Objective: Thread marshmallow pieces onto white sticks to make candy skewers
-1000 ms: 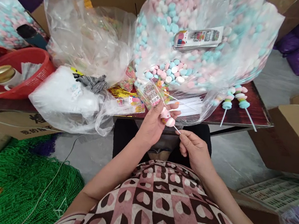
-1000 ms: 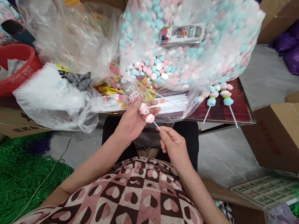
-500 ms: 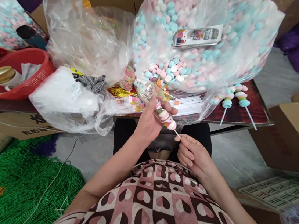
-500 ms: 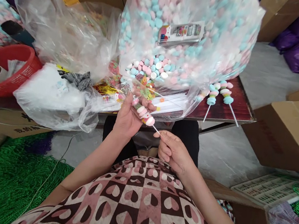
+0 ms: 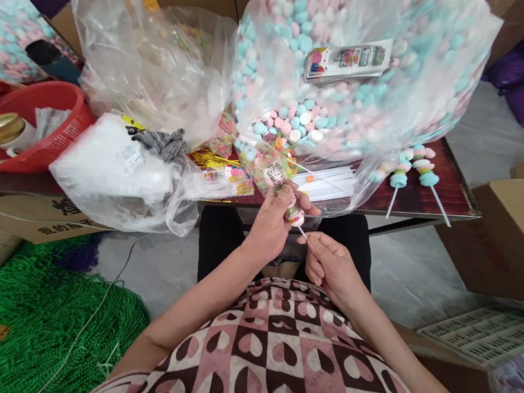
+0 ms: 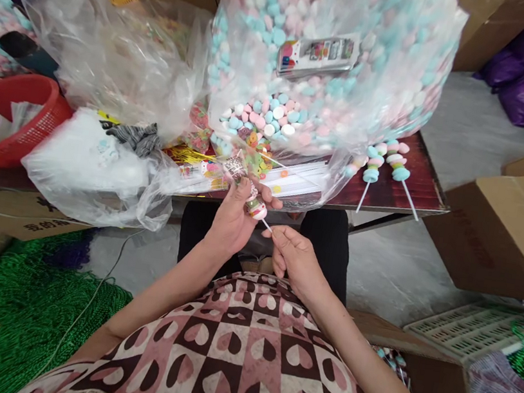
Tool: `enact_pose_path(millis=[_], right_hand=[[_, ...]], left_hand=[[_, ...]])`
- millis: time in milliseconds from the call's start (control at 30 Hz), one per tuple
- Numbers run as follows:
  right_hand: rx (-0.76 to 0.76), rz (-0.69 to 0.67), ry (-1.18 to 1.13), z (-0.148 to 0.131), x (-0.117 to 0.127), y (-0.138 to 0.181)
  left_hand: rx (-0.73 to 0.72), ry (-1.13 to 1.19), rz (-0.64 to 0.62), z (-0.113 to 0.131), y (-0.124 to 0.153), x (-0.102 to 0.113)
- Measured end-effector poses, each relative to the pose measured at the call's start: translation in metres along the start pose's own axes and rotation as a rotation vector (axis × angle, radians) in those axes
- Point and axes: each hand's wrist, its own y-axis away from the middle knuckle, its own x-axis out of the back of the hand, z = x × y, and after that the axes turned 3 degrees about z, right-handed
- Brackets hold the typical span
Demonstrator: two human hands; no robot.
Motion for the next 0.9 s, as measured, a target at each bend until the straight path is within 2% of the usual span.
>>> enact_pose_path(millis=[167, 333, 567, 733, 900], right_hand=[[0.029, -0.042, 0.015, 0.000, 0.001, 0.002], [0.019, -0.007, 0.060, 0.001, 0.003, 0.003], [0.010, 0.042, 0.073, 0.005, -0.004, 0.002], [0.002, 0.024, 0.073, 0.008, -0.006, 0.000], [-0.024, -0.007, -0.082, 0.003, -0.010, -0.004]], left_hand=[[0.006, 0.048, -0.007, 0.014, -0.007, 0.006], [-0.094, 0.071, 0.060, 0.034, -0.018, 0.010], [-0.061, 0.003, 0.089, 0.019, -0.013, 0.005], [-0.046, 0.016, 0.099, 0.013, -0.010, 0.004], [0.032, 0.036, 0.053, 0.011, -0.003, 0.009]])
